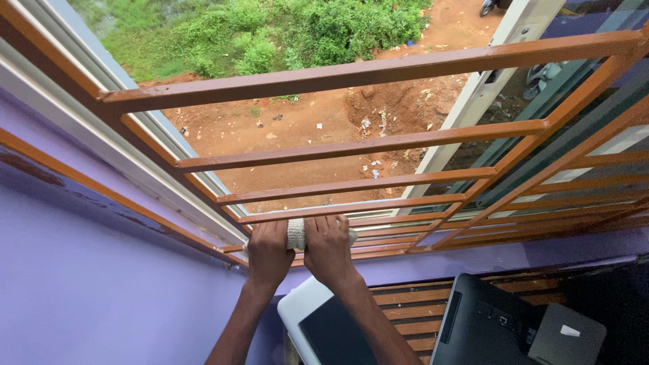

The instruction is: The person wipes the horizontal metal bars of a window with a cloth, then wipes the glass panes and the frame of the window.

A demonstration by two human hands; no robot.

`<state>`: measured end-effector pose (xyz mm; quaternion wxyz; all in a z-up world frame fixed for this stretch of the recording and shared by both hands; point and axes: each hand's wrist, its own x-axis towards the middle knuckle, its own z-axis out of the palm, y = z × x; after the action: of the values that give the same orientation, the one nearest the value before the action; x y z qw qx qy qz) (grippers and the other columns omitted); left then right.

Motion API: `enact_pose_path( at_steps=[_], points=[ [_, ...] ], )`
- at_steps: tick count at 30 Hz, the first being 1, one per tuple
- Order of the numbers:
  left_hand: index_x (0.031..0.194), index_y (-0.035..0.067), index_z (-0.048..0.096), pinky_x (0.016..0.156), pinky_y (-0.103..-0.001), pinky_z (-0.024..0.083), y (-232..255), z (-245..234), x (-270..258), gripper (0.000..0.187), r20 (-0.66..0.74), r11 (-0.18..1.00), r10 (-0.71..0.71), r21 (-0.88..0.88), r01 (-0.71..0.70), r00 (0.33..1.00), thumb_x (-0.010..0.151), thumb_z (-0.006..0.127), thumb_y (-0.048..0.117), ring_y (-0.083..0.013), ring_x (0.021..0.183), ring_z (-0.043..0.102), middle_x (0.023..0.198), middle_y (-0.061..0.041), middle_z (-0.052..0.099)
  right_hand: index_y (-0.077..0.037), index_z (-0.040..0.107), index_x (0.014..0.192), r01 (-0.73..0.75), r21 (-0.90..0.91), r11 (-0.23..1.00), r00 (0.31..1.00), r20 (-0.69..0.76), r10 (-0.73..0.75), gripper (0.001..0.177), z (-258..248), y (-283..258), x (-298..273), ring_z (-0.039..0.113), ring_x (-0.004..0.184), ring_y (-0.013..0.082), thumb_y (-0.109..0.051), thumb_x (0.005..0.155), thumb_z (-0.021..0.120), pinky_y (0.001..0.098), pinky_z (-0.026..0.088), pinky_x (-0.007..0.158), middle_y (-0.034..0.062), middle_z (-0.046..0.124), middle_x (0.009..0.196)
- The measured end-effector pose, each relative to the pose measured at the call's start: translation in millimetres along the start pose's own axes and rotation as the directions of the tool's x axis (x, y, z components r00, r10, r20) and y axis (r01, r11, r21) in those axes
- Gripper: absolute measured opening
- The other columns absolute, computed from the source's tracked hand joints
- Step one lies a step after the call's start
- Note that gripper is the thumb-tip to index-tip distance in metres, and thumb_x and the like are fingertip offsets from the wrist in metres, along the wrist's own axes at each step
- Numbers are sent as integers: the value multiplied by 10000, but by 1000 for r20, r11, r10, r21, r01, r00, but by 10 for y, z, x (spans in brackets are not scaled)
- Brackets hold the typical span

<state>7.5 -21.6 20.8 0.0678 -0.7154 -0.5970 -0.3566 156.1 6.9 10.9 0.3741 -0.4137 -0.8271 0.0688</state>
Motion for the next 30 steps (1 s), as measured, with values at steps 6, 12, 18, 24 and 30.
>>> enact_pose_path(
  at_steps=[6, 12, 18, 24, 30],
  points=[
    [1257, -73, 583, 987, -554, 480, 361, -231, -378, 700, -198, 998, -8, -57, -3, 980, 558, 596, -119, -498, 1168, 586, 1203, -274, 623, -4, 667, 1161, -72, 450, 890, 986, -102, 131, 472, -266, -125, -276, 628, 1159, 368, 73, 697, 631, 469, 500, 997, 175, 641, 1193],
    [1190, -1, 641, 890, -521, 495, 258, -30, -696, 647, 19, 977, -199, -68, 200, 980, 551, 678, -89, -434, 1009, 606, 1034, -204, 654, 4, 691, 1092, 71, 217, 974, 983, -182, -31, 363, -132, -21, -632, 627, 1143, 359, 123, 754, 631, 485, 509, 1005, 165, 678, 1118],
    [1155, -25, 670, 974, -531, 486, -146, 410, -600, 500, 83, 973, -121, 206, 102, 989, 660, 630, -84, -426, 1049, 616, 1014, -233, 668, 11, 684, 1121, 108, 11, 994, 986, -133, -105, 373, 321, 282, -516, 607, 1175, 381, 107, 767, 619, 515, 479, 1013, 206, 674, 1144],
    [1089, -3, 656, 1226, -566, 380, -305, 606, -495, 281, 453, 941, -266, 313, 128, 851, 812, 614, -25, -399, 1009, 645, 945, -232, 684, 13, 574, 1179, 138, -102, 985, 985, -87, -147, 357, 569, 424, -501, 568, 1228, 408, 42, 825, 611, 545, 420, 1058, 232, 610, 1208],
    [1056, -57, 632, 851, -539, 464, -97, 460, -511, 419, 86, 989, -60, 142, 47, 994, 638, 643, -54, -446, 924, 595, 956, -270, 639, -7, 540, 1193, 56, 43, 998, 998, -16, -56, 511, 395, 370, -514, 576, 1043, 416, -25, 695, 650, 543, 418, 940, 230, 601, 1086]
  ],
)
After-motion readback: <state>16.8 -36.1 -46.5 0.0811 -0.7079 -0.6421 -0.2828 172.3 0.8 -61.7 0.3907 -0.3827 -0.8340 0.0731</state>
